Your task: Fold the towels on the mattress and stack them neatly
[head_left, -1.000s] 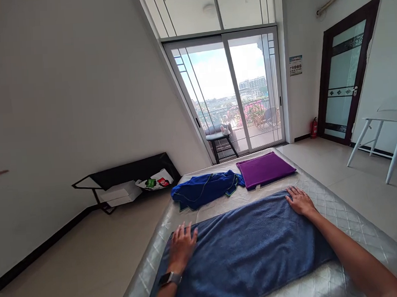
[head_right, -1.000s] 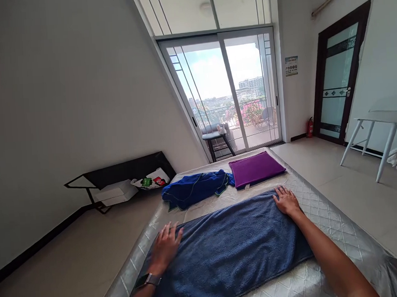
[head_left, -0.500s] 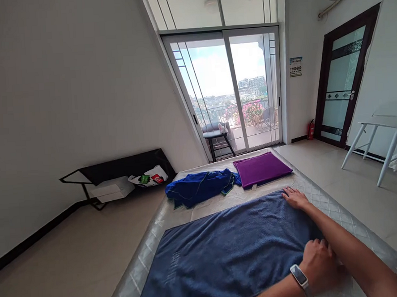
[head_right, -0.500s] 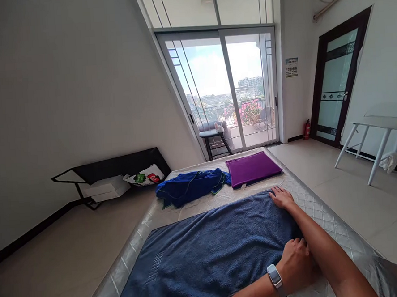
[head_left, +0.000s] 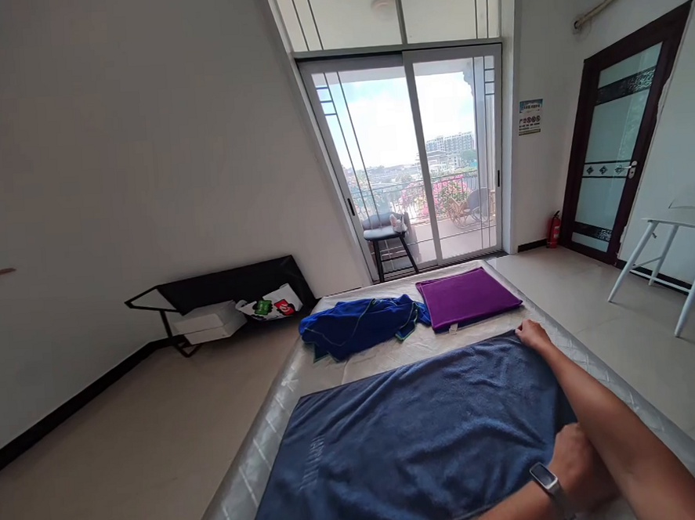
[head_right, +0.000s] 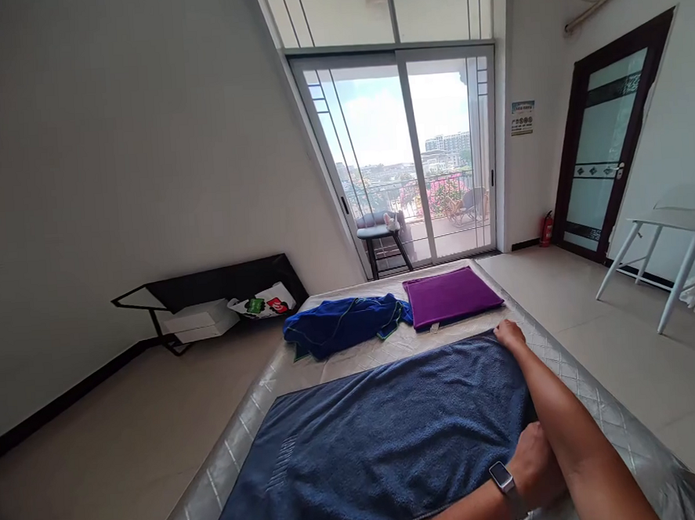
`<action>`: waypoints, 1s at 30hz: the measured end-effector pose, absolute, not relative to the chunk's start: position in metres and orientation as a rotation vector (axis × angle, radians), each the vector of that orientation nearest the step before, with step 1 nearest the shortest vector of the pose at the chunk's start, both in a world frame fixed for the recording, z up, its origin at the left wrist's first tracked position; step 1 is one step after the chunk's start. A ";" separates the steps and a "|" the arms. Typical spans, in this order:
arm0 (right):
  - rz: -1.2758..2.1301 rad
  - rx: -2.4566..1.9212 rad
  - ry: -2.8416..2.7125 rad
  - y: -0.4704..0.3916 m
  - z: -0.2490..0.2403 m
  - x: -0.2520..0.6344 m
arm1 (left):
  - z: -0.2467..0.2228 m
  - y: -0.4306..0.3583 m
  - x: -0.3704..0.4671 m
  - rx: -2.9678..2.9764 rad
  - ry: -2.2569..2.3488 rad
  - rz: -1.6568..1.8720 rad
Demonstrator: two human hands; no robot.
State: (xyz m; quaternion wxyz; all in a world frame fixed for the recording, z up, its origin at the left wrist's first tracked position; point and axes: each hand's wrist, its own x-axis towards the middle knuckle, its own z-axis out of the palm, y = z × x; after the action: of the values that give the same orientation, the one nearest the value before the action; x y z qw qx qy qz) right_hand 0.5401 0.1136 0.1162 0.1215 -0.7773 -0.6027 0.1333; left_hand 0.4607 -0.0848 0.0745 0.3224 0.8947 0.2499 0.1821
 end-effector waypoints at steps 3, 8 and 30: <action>0.459 -2.202 -1.733 0.121 0.133 0.541 | 0.091 -0.090 0.454 2.106 0.816 0.575; 0.585 -2.001 -1.700 0.132 0.171 0.521 | 0.124 -0.096 0.427 1.303 0.952 0.819; 0.774 -0.928 -2.406 0.094 0.146 0.038 | 0.076 -0.230 -0.028 1.187 2.456 1.352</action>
State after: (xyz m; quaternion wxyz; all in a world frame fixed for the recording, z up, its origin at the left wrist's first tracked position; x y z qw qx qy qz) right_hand 0.0376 0.0935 0.1462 0.2228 -0.3362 -0.8711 0.2801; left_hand -0.0280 -0.2303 0.0762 0.0488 0.3895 0.8057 0.4435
